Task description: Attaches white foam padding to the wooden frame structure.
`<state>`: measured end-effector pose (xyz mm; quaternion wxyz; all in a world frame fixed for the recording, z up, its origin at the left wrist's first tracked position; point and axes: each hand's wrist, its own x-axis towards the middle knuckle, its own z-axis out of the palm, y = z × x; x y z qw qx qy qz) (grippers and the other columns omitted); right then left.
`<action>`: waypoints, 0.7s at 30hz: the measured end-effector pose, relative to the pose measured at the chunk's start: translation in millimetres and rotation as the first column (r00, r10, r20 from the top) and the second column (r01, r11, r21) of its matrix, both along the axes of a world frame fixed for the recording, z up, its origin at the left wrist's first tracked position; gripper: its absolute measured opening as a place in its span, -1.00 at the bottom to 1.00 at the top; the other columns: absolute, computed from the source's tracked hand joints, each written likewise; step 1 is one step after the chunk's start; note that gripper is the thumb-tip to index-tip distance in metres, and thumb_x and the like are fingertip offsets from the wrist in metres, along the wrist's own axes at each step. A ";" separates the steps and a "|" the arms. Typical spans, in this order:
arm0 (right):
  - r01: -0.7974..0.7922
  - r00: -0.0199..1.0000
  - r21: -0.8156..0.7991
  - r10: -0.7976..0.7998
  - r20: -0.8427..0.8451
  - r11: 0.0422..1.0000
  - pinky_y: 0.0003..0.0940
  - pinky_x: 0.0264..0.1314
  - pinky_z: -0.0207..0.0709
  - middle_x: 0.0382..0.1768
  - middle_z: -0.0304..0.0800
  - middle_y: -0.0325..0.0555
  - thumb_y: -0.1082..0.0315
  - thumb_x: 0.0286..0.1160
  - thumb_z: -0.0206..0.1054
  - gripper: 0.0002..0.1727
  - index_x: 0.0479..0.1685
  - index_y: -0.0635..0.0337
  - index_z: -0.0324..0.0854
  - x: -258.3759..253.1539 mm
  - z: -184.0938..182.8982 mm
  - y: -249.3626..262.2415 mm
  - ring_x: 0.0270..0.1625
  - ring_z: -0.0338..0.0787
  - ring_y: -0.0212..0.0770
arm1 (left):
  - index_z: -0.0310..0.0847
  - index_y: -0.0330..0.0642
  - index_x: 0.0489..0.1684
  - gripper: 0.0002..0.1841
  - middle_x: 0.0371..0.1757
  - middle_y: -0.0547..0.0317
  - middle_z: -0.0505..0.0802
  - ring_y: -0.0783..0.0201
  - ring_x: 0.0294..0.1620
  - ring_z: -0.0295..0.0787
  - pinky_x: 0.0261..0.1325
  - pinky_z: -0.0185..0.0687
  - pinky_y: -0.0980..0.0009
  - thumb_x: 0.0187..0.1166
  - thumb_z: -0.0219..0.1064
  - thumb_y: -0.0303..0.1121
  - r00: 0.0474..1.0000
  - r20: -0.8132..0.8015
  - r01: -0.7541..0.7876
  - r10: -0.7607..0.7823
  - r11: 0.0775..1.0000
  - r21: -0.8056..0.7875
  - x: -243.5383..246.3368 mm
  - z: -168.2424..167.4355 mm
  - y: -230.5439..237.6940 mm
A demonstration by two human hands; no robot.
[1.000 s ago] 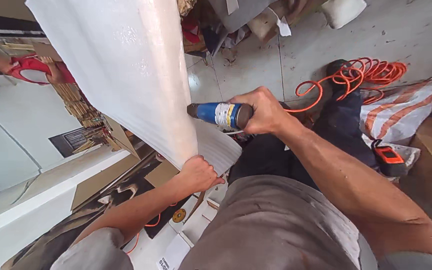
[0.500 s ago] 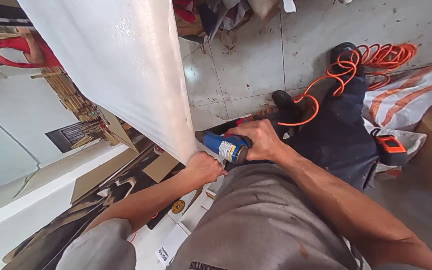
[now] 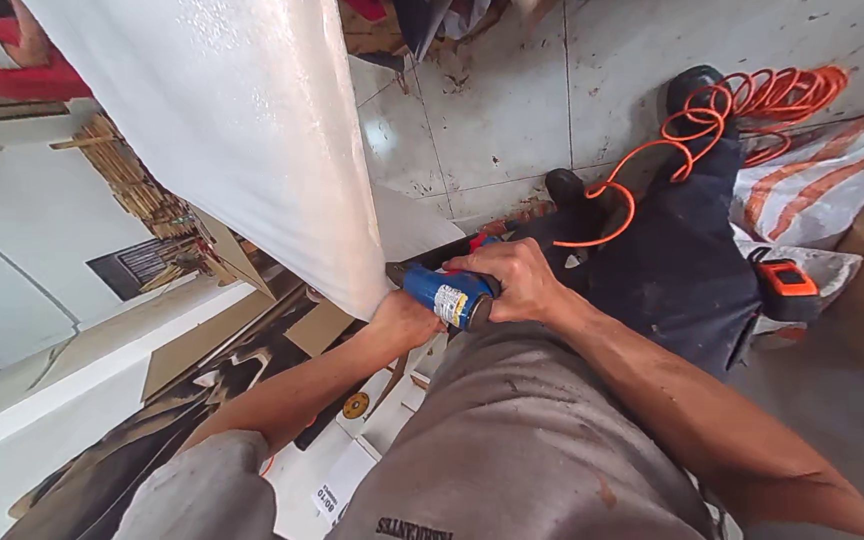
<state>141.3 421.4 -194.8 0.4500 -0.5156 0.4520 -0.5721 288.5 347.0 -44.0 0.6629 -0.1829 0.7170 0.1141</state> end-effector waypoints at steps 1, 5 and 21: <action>-0.006 1.000 -0.001 0.006 0.001 1.000 -0.10 -0.34 0.65 -0.32 0.92 -0.23 -0.05 0.20 0.37 -0.54 0.03 -0.08 0.90 3.8 -0.8 -0.7 -0.27 0.88 -0.23 | 0.72 -0.21 0.18 -0.45 0.14 -0.22 0.86 -0.22 0.19 0.83 0.04 0.72 -0.20 0.79 0.02 0.10 1.000 -0.006 -0.020 0.020 1.000 -0.016 -1.5 0.2 0.5; 0.000 1.000 -0.008 -0.001 -0.011 1.000 -0.09 -0.37 0.64 -0.35 0.91 -0.17 -0.06 0.15 0.39 -0.55 -0.09 0.02 0.88 16.5 -4.1 5.7 -0.29 0.88 -0.18 | 0.68 -0.17 0.28 -0.46 0.28 -0.19 0.82 -0.19 0.30 0.78 0.12 0.69 -0.23 0.79 0.02 0.09 0.998 0.040 -0.039 0.039 0.999 -0.014 -3.1 2.7 3.6; 0.254 0.955 0.046 -0.243 -0.169 0.966 -0.25 0.00 0.76 -0.21 0.95 -0.03 -0.22 0.36 0.38 -0.41 0.04 0.14 0.85 -53.3 23.2 54.7 -0.12 0.90 -0.27 | 0.74 -0.11 -0.16 -0.81 -0.31 0.15 0.86 0.15 -0.17 0.82 0.09 0.70 0.20 0.74 0.17 -0.36 0.249 -0.968 0.048 -0.008 0.999 0.004 25.6 30.5 34.6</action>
